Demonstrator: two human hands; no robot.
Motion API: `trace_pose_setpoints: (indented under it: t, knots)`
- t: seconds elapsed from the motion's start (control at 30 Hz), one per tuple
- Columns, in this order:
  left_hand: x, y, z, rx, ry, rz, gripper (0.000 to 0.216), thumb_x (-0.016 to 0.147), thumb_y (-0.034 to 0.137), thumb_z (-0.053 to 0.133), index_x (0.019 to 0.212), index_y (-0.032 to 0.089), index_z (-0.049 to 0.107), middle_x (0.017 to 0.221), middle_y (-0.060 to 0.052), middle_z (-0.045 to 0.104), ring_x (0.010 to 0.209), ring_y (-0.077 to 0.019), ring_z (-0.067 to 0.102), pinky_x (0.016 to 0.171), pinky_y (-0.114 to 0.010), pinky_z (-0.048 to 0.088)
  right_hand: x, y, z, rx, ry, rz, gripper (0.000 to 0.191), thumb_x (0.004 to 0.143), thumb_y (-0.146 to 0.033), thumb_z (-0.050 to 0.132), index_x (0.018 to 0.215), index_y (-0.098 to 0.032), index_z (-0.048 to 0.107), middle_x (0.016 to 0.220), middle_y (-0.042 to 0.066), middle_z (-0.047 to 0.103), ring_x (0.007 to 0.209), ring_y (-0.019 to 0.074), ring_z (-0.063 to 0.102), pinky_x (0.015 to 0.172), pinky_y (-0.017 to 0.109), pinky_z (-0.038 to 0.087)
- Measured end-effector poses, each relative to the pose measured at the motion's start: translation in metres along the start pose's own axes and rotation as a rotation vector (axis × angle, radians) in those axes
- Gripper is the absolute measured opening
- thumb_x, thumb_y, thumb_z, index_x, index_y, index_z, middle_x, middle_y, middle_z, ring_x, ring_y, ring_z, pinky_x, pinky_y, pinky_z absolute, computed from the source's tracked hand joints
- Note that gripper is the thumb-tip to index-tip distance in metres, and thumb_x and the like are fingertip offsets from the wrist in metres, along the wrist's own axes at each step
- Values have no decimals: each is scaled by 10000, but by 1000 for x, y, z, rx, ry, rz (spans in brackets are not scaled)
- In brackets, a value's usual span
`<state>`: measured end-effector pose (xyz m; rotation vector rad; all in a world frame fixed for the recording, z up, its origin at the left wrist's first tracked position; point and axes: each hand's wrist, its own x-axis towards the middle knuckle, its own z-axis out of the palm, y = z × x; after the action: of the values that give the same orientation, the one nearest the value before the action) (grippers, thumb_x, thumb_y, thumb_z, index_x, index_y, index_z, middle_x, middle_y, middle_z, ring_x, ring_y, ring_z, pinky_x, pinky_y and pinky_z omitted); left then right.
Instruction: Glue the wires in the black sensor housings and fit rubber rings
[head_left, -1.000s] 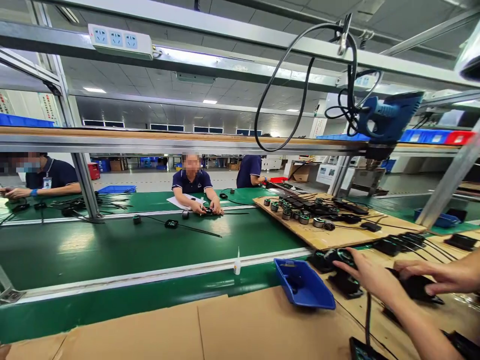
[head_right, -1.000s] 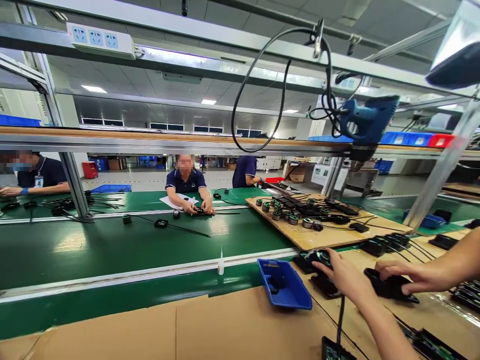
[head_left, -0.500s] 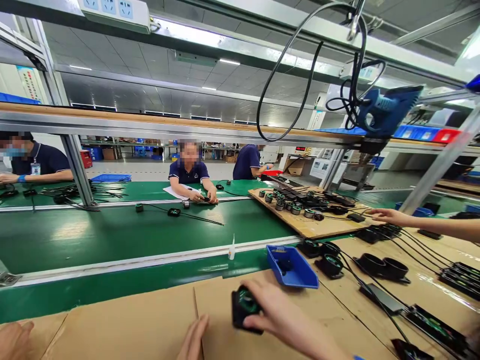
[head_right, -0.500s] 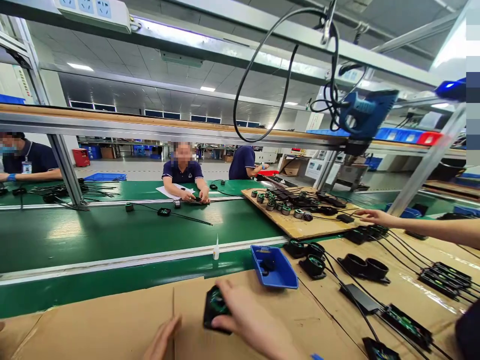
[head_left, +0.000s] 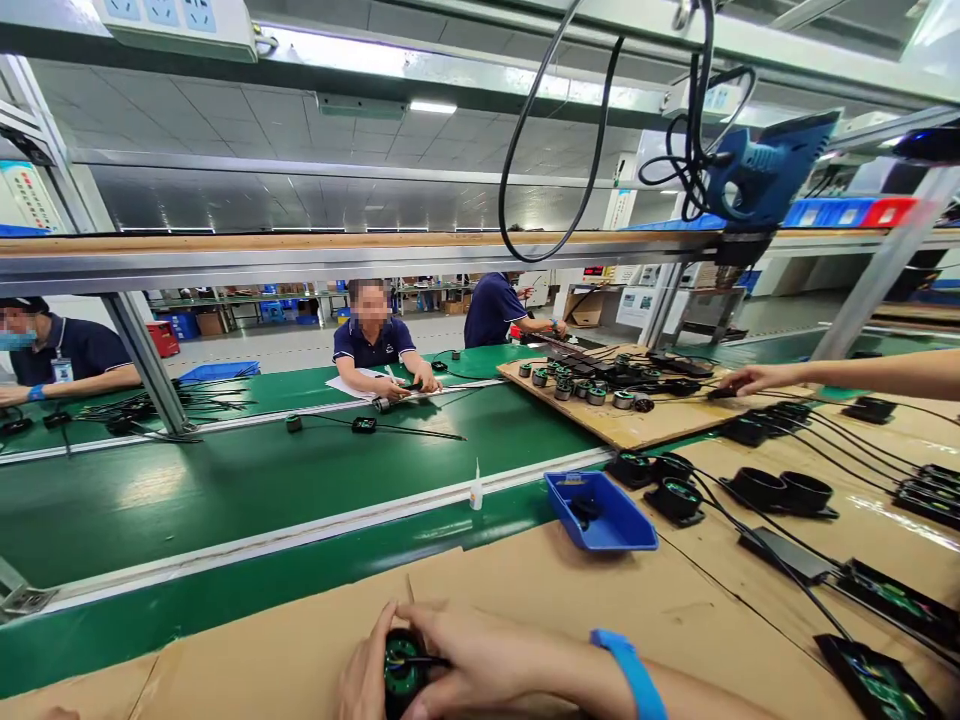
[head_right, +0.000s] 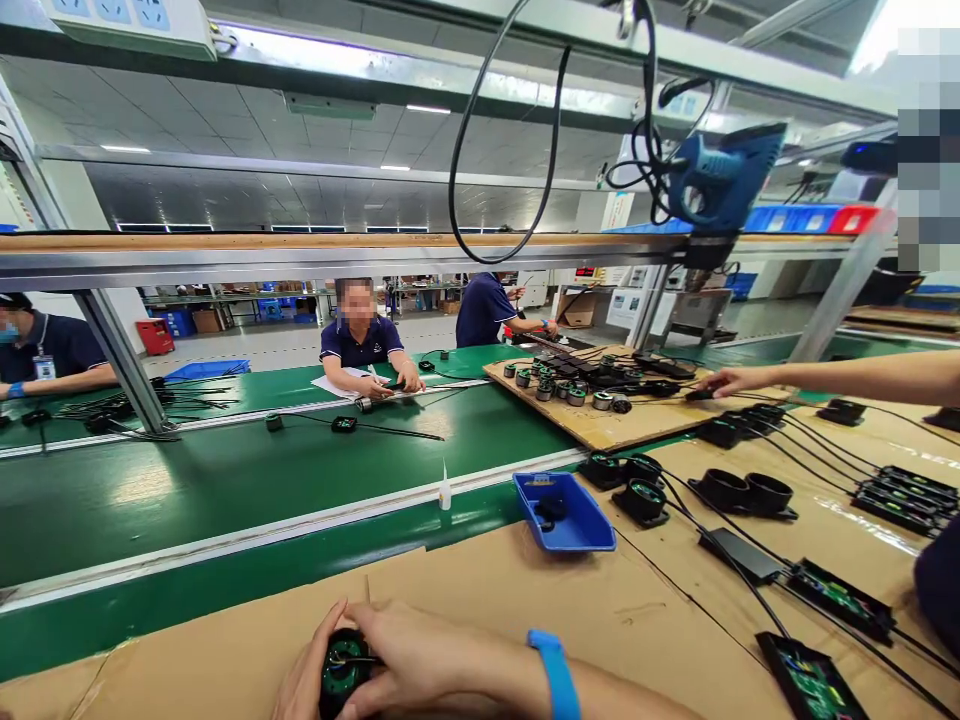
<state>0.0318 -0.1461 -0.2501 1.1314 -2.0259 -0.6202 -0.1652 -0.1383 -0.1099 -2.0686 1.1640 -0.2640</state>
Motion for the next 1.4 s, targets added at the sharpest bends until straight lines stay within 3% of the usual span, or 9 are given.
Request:
trace_pose_setpoints:
  t: [0.2, 0.37, 0.43, 0.63, 0.83, 0.97, 1.07, 1.27, 1.4]
  knots:
    - [2, 11, 0, 58, 82, -40, 500, 771, 440, 662, 1222, 234, 593, 1156, -98, 679, 1059, -302, 630, 916, -431, 514, -104, 34, -2, -158, 154, 370, 994, 589, -247, 824, 1465, -200, 359, 1400, 181, 451, 1299, 406, 394, 1063, 487, 365]
    - [0, 29, -8, 42, 88, -85, 420, 799, 411, 618, 1184, 245, 599, 1141, -75, 681, 1063, -286, 622, 907, -430, 516, -155, 72, 23, -80, 345, 542, 296, 730, -164, 574, 1020, -221, 586, 1075, 103, 603, 1010, 283, 582, 884, 369, 479]
    - [1, 34, -14, 42, 34, -118, 419, 805, 393, 613, 1195, 242, 589, 1150, -72, 675, 1081, -280, 616, 918, -439, 514, -158, 81, 27, -27, 357, 508, 272, 757, -176, 540, 1024, -224, 552, 1073, 83, 592, 1008, 251, 573, 894, 346, 462]
    - [4, 48, -29, 26, -82, -186, 433, 815, 367, 596, 1224, 236, 546, 1213, -81, 631, 1143, -282, 567, 968, -474, 472, -132, 89, 24, 67, 328, 334, 248, 741, -197, 504, 985, -207, 551, 1024, 70, 614, 974, 231, 583, 863, 338, 455]
    - [2, 69, -33, -3, -156, -311, 576, 686, 202, 690, 1237, 173, 525, 1244, -125, 585, 1184, -306, 503, 1039, -461, 393, -74, 121, -23, 29, 276, 185, 339, 753, -416, 499, 985, -200, 618, 956, 103, 672, 857, 275, 641, 748, 374, 513]
    - [3, 66, -28, -51, -157, -405, 772, 545, 175, 820, 1237, 144, 481, 1234, -160, 537, 1151, -328, 483, 1010, -457, 397, -6, 172, -53, 66, 725, 412, 660, 532, -647, 535, 989, -172, 525, 905, 219, 673, 649, 343, 647, 686, 486, 538]
    - [3, 53, -23, -104, -175, -468, 790, 442, 299, 896, 1133, 172, 535, 1146, -126, 562, 1072, -329, 506, 936, -461, 421, 36, 193, -60, 70, 840, 451, 664, 434, -657, 584, 907, -199, 494, 939, 272, 663, 582, 357, 624, 673, 516, 521]
    - [5, 46, -22, -204, -98, -468, 724, 388, 426, 899, 1014, 214, 604, 1061, -72, 611, 999, -298, 517, 869, -405, 411, 53, 186, -60, 68, 775, 473, 349, 525, -660, 475, 606, -324, 527, 502, 96, 589, 537, 389, 582, 587, 535, 450]
    - [7, 65, -27, -373, 35, -386, 576, 432, 242, 893, 947, 212, 637, 1000, -36, 598, 960, -261, 549, 865, -345, 411, 41, 153, -60, 273, 834, 422, 434, 504, -632, 579, 726, -260, 607, 720, 108, 677, 635, 372, 639, 688, 543, 492]
